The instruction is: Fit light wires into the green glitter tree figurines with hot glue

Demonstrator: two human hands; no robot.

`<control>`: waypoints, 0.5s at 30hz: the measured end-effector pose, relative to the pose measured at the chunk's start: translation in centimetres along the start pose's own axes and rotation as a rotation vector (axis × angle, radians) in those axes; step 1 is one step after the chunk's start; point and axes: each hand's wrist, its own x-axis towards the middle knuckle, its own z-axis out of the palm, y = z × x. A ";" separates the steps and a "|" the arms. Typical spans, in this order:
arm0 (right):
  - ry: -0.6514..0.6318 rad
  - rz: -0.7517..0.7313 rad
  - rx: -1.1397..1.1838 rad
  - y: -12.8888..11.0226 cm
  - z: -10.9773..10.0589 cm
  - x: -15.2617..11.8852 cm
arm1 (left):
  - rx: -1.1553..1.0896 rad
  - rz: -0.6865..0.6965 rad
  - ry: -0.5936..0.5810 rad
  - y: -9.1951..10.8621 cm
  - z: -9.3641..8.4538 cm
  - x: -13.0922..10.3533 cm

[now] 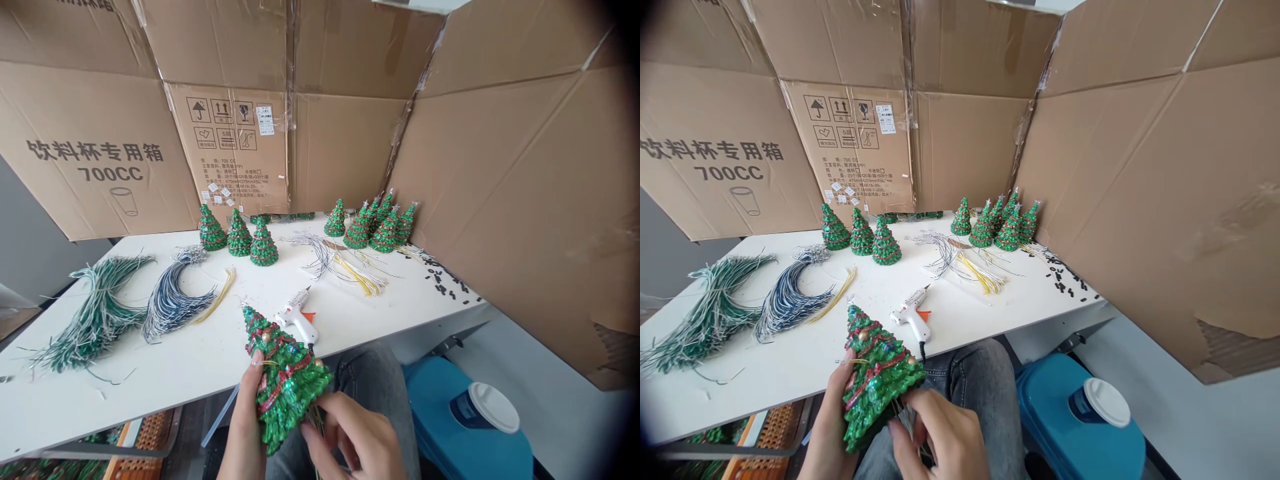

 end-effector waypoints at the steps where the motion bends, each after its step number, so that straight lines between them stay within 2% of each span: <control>1: 0.033 -0.033 -0.029 -0.2 0.1 0.1 | 0.001 -0.001 -0.007 -0.2 0.3 0.0; 6: 0.348 -0.182 -0.103 -0.1 1.4 0.1 | 0.016 -0.019 -0.049 -1.2 1.5 0.2; 8: 0.424 -0.189 -0.117 -0.1 1.7 -0.2 | 0.024 -0.030 -0.057 -1.5 1.6 0.4; 15: 0.370 -0.089 -0.111 -0.7 0.6 -0.3 | 0.018 -0.018 -0.090 -2.1 0.8 0.1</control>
